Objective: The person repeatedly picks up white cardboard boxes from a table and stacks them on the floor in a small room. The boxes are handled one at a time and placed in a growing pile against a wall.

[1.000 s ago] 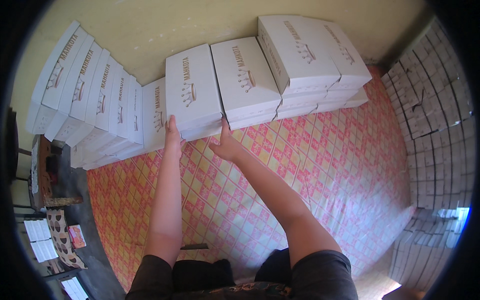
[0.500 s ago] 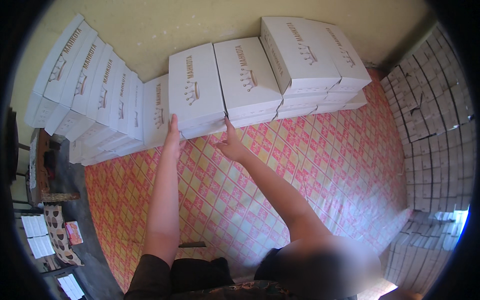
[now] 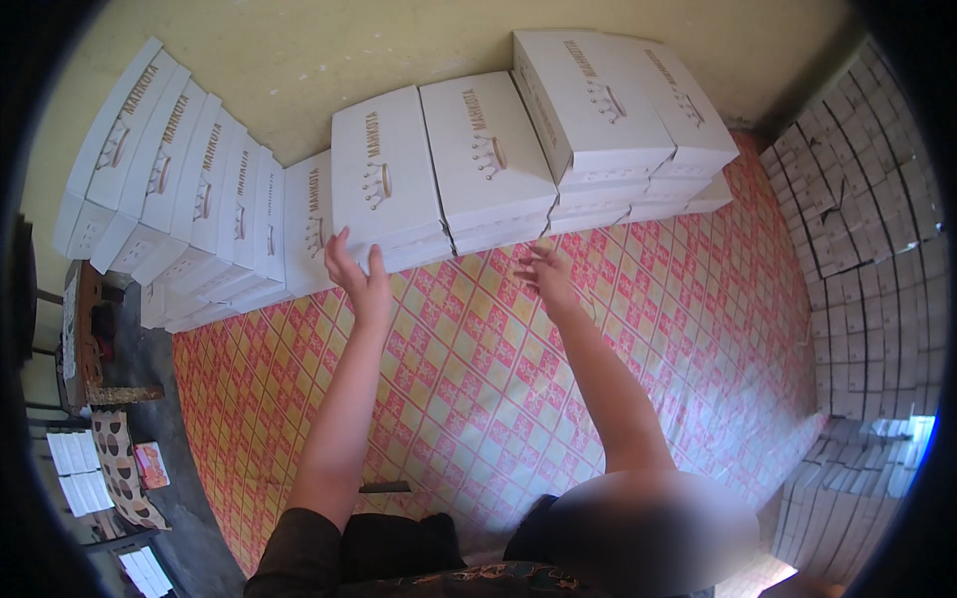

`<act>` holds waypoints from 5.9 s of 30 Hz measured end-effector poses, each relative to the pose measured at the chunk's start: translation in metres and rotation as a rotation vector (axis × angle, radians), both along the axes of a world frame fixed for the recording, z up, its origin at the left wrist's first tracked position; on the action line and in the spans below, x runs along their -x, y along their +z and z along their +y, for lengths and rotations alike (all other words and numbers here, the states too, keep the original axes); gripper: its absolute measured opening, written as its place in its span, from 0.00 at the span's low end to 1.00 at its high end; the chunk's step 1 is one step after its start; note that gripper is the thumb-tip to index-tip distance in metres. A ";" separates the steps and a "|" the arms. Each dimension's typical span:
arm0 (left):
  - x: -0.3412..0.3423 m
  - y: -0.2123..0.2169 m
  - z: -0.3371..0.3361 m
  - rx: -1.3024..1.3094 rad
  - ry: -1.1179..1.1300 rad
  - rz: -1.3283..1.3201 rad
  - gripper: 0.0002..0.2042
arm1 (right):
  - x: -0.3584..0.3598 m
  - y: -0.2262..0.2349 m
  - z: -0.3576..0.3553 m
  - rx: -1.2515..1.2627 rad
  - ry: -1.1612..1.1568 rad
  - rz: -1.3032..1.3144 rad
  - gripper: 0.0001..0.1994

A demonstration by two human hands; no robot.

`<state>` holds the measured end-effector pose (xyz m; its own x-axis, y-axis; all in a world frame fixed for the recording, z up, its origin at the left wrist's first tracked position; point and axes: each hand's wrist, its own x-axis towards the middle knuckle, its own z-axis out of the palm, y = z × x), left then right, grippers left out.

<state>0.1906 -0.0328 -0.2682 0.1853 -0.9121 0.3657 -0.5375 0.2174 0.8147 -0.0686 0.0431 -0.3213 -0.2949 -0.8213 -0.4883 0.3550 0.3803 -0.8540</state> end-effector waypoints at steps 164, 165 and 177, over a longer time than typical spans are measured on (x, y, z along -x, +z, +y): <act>-0.159 0.012 0.168 -0.247 -0.060 1.295 0.46 | -0.177 0.086 0.047 0.049 0.654 -0.267 0.37; -0.165 0.009 0.167 -0.230 -0.032 1.291 0.46 | -0.185 0.089 0.045 0.024 0.695 -0.262 0.38; -0.260 0.031 0.145 -0.431 0.168 1.315 0.45 | -0.264 0.114 -0.004 -0.139 1.139 -0.132 0.33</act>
<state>0.4506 0.1118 -0.2371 0.2869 -0.8399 -0.4607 0.6712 -0.1669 0.7222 0.1951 0.0389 -0.2068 0.6425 -0.5151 -0.5673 -0.1711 0.6252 -0.7615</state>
